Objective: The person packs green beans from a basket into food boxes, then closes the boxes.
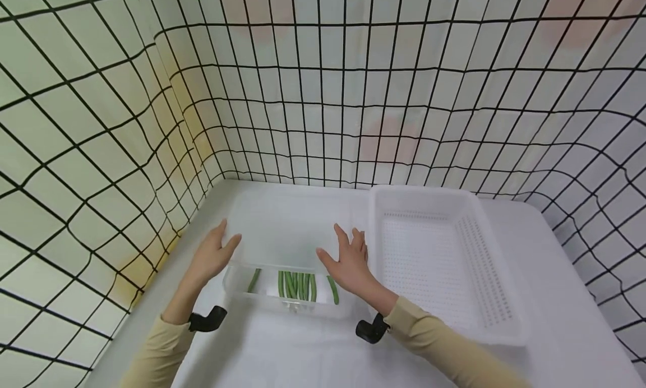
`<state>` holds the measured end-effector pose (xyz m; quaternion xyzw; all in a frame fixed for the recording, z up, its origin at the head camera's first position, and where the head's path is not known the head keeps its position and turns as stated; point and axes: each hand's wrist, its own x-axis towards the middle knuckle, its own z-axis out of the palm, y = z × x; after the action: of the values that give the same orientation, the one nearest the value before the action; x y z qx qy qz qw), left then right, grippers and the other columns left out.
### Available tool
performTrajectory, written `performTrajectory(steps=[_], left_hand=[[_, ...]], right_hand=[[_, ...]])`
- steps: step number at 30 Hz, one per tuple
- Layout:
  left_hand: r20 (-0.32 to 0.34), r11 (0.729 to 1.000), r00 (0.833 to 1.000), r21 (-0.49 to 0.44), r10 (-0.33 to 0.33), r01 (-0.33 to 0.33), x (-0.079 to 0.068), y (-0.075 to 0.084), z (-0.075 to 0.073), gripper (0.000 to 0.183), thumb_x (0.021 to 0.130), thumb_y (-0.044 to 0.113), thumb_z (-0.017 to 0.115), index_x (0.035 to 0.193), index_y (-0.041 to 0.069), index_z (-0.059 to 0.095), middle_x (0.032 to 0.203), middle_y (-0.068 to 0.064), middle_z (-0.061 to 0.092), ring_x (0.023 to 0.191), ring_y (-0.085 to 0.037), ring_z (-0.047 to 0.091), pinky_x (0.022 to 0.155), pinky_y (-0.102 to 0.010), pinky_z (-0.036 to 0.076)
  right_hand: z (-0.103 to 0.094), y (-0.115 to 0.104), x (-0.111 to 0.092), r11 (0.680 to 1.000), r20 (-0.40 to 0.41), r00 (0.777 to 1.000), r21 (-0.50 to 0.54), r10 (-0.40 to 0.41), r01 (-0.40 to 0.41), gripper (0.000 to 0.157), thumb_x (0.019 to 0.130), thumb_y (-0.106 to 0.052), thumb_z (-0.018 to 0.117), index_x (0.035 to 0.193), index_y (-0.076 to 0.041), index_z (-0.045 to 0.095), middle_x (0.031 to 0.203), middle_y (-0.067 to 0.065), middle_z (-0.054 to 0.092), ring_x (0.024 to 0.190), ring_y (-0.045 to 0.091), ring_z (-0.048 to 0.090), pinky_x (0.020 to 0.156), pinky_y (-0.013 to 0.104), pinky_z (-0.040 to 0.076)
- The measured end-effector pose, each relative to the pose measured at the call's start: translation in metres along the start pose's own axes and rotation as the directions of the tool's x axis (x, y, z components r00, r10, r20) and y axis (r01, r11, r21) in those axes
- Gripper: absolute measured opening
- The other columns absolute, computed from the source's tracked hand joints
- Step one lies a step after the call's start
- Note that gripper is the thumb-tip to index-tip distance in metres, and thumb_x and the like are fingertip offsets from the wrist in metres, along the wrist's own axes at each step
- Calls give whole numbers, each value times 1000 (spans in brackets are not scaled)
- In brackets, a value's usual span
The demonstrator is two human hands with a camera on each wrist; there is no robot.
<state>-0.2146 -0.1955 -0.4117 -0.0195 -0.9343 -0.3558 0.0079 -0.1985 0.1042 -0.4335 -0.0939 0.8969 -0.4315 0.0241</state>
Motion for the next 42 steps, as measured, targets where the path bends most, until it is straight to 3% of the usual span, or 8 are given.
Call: performTrajectory(steps=[6,15,21,31,42], left_hand=[[-41,999,999,-33,-9,8,-29,-14,22,65,100,25,48,144,-13,19,142,-36,27,129,-49,30,102,-60,28],[-77,997,997,-83,-8,2,-46,-32,49,64,99,22,50,146,-10,21,144,-33,28,130,-48,30,102,-60,28],[-67,993,998,-112,15,-22,-49,-35,54,66,99,23,51,147,-8,17,147,-31,23,133,-46,26,103,-60,26],[-102,997,994,-65,39,-45,-61,-33,57,66,98,19,53,147,-9,19,147,-31,24,133,-45,26,103,-58,27],[-100,999,994,-23,36,-39,-76,-30,55,68,98,22,53,148,-6,16,149,-28,22,135,-43,25,104,-58,26]], right_hand=[[14,2,-28,1000,-10,1000,15,8,-8,72,95,-34,57,149,-1,22,148,34,-5,135,50,-13,98,74,10],[37,14,-48,999,-100,995,47,25,-20,73,93,-31,60,147,1,23,148,34,-3,135,52,-1,100,70,13],[41,20,-55,998,-150,989,64,20,-11,71,94,-29,59,147,1,23,149,31,-2,135,50,6,98,69,23],[49,25,-69,999,-207,978,46,-13,23,64,96,-25,57,145,3,27,149,32,2,133,52,15,93,70,29],[51,23,-84,998,-223,974,42,-31,42,61,97,-25,55,146,-1,27,150,31,2,135,50,11,95,71,24]])
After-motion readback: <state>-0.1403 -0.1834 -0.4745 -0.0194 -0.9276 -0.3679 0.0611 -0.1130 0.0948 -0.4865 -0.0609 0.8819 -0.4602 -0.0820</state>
